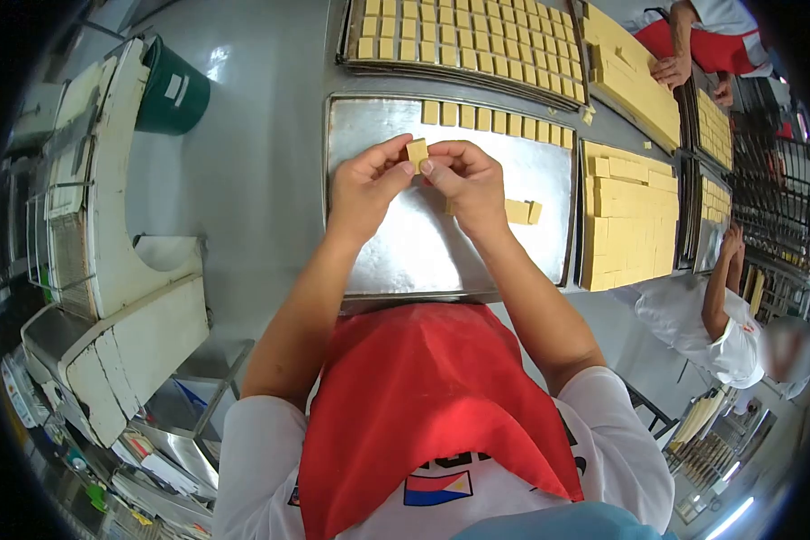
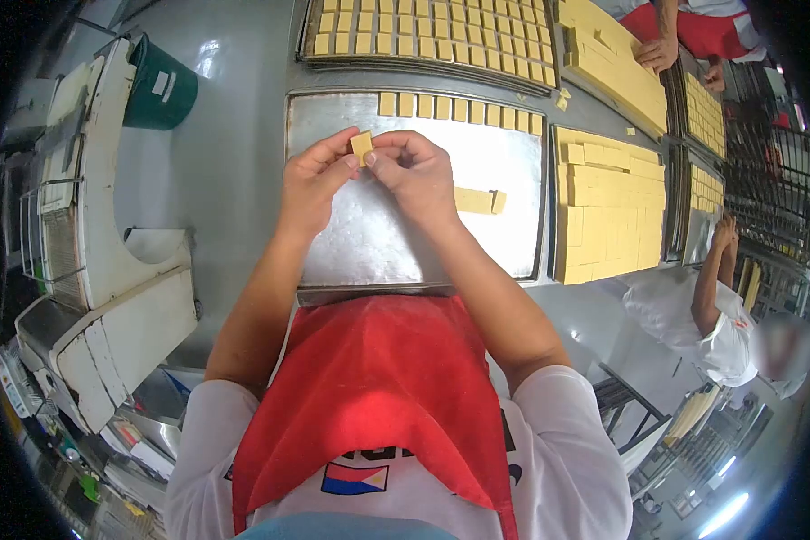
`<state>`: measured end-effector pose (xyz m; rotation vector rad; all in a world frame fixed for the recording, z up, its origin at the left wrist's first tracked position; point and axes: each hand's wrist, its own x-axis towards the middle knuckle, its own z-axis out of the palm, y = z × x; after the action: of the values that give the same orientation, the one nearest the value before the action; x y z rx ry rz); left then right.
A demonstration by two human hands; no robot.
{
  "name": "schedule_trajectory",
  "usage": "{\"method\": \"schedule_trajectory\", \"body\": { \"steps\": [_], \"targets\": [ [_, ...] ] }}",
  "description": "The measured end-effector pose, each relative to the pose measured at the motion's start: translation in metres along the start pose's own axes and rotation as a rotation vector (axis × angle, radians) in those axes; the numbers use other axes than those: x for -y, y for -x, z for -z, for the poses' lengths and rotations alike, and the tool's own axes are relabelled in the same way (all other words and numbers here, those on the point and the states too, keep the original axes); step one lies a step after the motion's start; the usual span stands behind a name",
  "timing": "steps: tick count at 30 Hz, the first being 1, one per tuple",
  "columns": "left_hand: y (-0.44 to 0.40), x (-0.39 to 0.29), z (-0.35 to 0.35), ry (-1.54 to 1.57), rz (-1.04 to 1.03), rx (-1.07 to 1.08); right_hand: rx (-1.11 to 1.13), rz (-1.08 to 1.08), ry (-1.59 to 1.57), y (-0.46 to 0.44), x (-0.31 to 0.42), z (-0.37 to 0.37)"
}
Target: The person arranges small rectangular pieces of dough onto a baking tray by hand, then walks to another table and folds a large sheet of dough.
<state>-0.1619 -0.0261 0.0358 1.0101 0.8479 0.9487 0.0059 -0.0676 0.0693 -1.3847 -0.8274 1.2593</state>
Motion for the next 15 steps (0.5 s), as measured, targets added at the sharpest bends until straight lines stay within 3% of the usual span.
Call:
{"method": "schedule_trajectory", "body": {
  "steps": [10,12,13,15],
  "targets": [
    [-0.019,-0.012,0.014,-0.042,0.093,0.082,0.014,-0.024,0.006,-0.014,-0.008,-0.001],
    [-0.024,-0.019,0.016,-0.391,0.041,0.061,0.029,-0.017,0.03,-0.022,-0.017,0.002],
    [-0.027,-0.018,0.015,-0.393,0.039,0.06,-0.001,0.072,0.197,-0.026,-0.022,0.002],
    [-0.033,-0.015,0.011,-0.79,-0.165,-0.059,-0.032,0.165,0.361,-0.034,-0.027,0.004]
  ]
}}
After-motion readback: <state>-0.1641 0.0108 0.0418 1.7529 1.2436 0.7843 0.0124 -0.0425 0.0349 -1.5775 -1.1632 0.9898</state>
